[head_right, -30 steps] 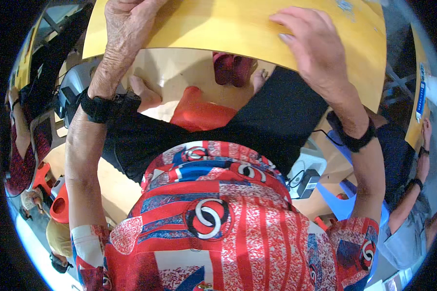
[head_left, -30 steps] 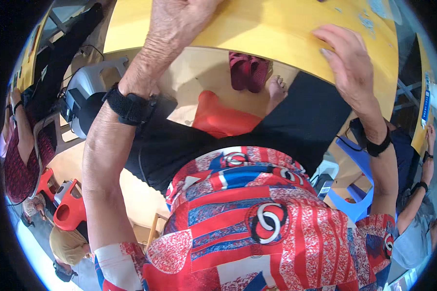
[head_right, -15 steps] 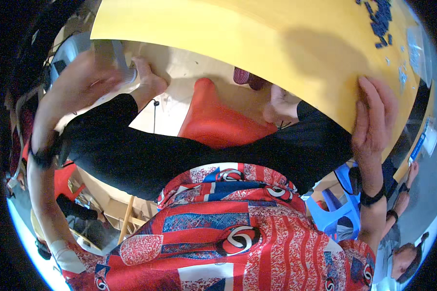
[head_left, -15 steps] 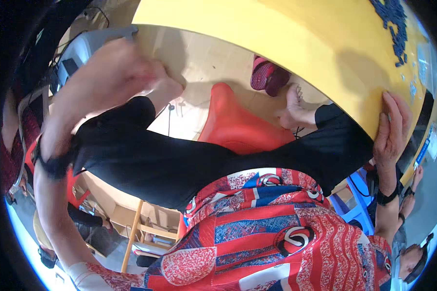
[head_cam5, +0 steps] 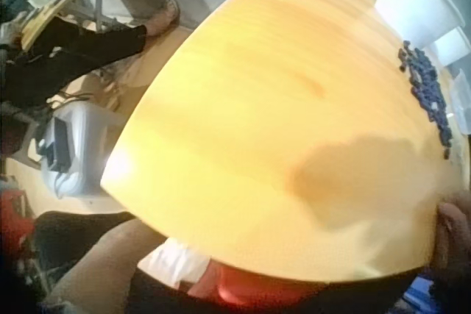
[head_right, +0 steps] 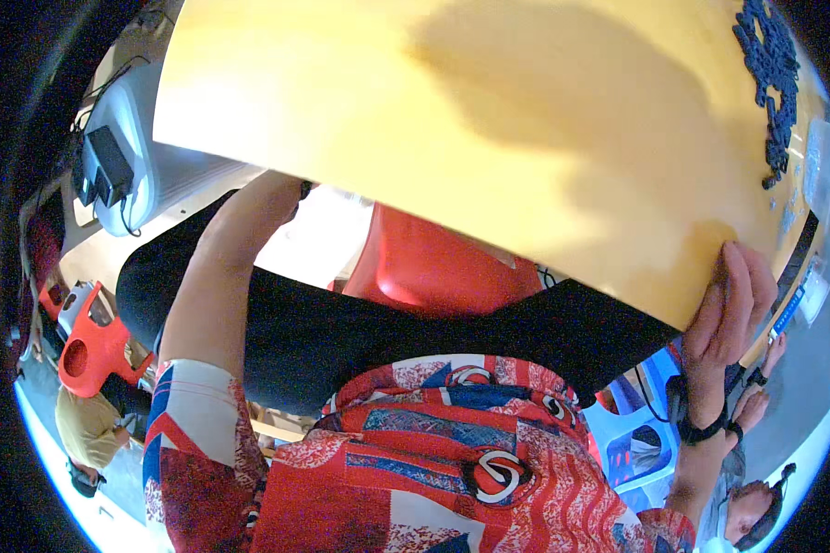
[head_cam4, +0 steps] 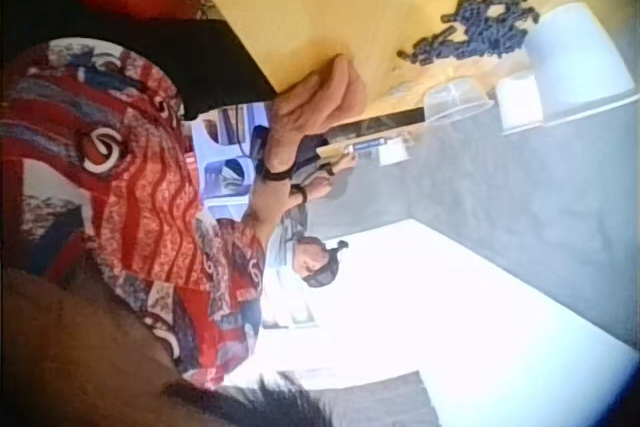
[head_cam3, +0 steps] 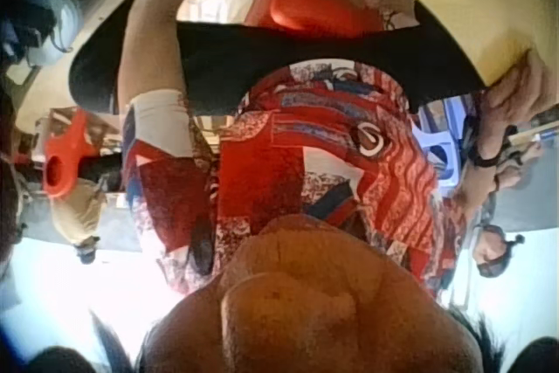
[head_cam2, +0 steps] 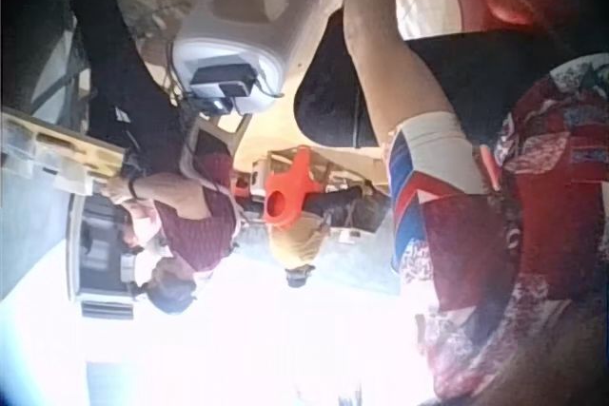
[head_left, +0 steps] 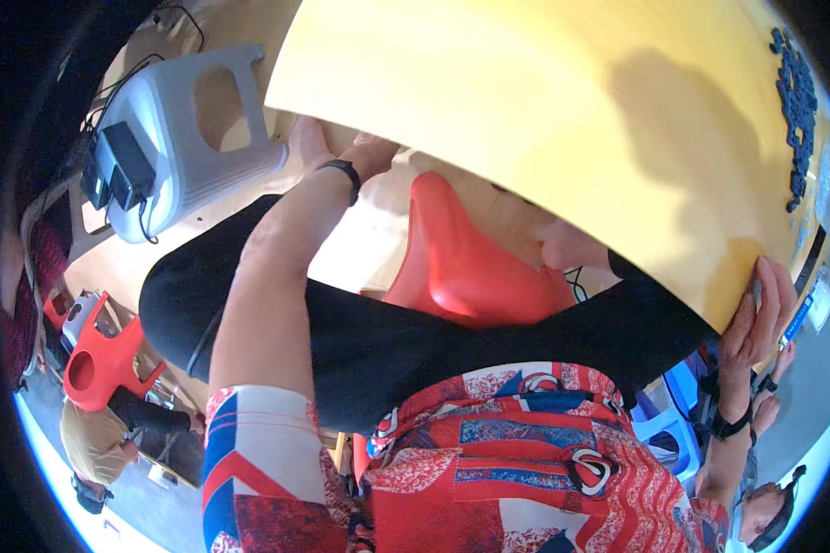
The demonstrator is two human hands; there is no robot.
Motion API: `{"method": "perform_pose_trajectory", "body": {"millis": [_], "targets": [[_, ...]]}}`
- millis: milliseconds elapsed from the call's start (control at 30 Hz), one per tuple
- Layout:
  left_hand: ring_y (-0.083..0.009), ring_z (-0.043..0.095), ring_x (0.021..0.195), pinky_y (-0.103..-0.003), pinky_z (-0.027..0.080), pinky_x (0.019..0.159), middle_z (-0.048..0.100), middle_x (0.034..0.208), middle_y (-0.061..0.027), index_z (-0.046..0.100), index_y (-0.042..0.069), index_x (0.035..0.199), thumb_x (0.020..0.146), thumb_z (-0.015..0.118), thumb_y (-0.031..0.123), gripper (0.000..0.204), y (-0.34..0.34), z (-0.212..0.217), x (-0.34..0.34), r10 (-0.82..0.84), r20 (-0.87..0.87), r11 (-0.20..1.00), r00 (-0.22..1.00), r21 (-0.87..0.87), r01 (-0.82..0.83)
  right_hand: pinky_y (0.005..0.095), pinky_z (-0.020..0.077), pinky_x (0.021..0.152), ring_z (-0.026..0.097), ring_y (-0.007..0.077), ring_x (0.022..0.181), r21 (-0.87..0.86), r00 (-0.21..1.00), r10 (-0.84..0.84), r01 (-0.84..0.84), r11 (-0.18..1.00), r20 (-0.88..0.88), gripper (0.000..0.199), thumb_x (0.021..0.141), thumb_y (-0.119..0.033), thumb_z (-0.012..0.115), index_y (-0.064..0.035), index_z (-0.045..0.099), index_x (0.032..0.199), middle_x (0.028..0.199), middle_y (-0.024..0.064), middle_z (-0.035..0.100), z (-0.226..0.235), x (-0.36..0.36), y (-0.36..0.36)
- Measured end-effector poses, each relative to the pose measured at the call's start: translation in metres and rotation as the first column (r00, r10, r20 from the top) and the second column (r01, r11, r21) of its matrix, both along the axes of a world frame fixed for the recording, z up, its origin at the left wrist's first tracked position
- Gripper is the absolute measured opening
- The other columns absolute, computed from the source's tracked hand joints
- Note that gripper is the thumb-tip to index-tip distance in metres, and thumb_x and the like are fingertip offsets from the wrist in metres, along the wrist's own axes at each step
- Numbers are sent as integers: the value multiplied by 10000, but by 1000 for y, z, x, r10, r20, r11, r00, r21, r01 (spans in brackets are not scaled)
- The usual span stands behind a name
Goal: Manually assembling small plastic tube components at a work table.
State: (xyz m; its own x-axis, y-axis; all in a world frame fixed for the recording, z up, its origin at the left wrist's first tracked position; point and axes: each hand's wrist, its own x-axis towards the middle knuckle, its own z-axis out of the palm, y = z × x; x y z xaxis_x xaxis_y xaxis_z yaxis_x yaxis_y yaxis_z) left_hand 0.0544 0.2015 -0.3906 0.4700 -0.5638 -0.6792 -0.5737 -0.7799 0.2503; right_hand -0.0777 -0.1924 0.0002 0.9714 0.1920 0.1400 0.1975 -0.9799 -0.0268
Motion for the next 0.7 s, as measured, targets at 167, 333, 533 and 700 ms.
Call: {"method": "perform_pose_trajectory", "body": {"millis": [167,333,533,700], "targets": [[-291,661,886,-433,530,735,674,924,-154,685,45,895,745,633,117,174,0,4,12,13,-107,999,994,40,-9,432,410,942,542,349,1060,7,999,20,-20,1000,32,270,863,-20,522,42,606,1112,1140,217,570,-2,-4,-2],[-280,660,888,-440,522,747,678,923,-135,690,70,894,757,629,155,172,4,11,17,38,-205,997,978,80,-21,433,422,878,559,341,1035,-187,1000,0,-5,982,-26,275,865,-72,535,20,585,1119,1112,200,589,7,-1,3],[-267,659,891,-450,513,762,682,922,-113,695,100,894,772,624,201,173,-5,3,75,97,-316,986,944,160,-48,427,418,947,536,362,1099,-230,996,75,-86,969,-56,298,903,-26,462,42,541,1182,1209,223,527,7,-3,-5],[-256,659,893,-457,506,774,686,921,-95,700,125,893,785,620,240,177,-27,17,91,72,-363,990,929,136,-23,446,418,935,528,372,1082,-52,999,45,-45,998,-16,295,898,-17,474,45,542,1178,1192,229,526,4,-6,-8]]}}
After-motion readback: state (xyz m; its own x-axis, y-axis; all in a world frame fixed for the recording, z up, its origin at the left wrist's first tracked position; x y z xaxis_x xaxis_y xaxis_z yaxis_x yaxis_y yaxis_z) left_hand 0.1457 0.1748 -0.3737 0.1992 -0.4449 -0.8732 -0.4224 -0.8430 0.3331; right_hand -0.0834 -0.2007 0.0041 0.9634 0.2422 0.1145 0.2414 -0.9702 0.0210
